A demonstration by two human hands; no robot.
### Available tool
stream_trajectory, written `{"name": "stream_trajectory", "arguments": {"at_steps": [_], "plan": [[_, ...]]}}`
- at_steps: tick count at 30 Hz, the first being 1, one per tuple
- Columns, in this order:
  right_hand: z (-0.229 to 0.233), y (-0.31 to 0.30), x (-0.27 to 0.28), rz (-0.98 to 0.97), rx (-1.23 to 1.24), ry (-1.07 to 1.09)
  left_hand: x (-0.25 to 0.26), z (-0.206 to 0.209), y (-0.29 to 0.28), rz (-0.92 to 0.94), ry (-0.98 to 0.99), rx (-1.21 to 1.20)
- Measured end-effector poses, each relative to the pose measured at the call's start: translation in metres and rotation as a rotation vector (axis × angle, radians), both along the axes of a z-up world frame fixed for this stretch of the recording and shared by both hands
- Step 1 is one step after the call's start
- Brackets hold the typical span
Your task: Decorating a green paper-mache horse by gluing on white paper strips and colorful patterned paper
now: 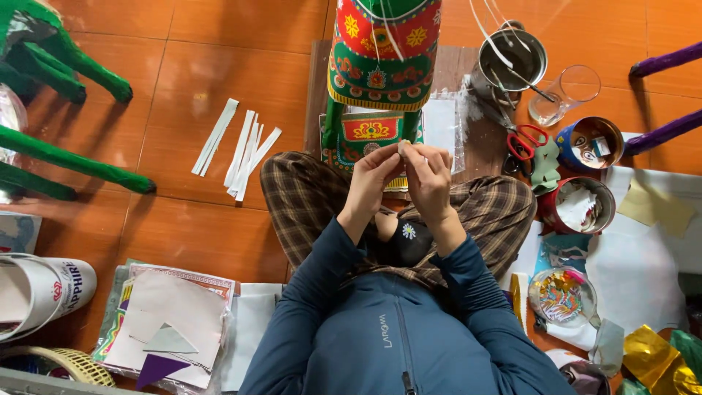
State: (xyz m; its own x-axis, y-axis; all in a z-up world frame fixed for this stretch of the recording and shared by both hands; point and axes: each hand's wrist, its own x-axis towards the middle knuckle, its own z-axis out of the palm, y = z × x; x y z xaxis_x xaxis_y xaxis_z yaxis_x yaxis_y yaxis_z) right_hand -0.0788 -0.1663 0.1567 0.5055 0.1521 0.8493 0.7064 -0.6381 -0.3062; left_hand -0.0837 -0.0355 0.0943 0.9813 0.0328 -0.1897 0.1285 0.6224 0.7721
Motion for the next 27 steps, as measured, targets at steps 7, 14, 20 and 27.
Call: {"name": "stream_trajectory", "arguments": {"at_steps": [7,14,20,27], "plan": [[0.013,0.006,-0.012,0.011,-0.049,-0.025,-0.008,0.023,0.001,0.034,0.0,-0.038],[0.005,0.008,-0.011,-0.005,-0.042,-0.064,-0.004,-0.003,0.003,0.064,0.021,-0.025],[-0.027,-0.005,-0.008,0.091,0.072,0.057,0.004,-0.033,0.012,0.123,0.039,0.014],[-0.039,-0.008,0.01,0.035,0.114,0.063,-0.003,-0.006,0.009,0.1,-0.002,0.035]]}}
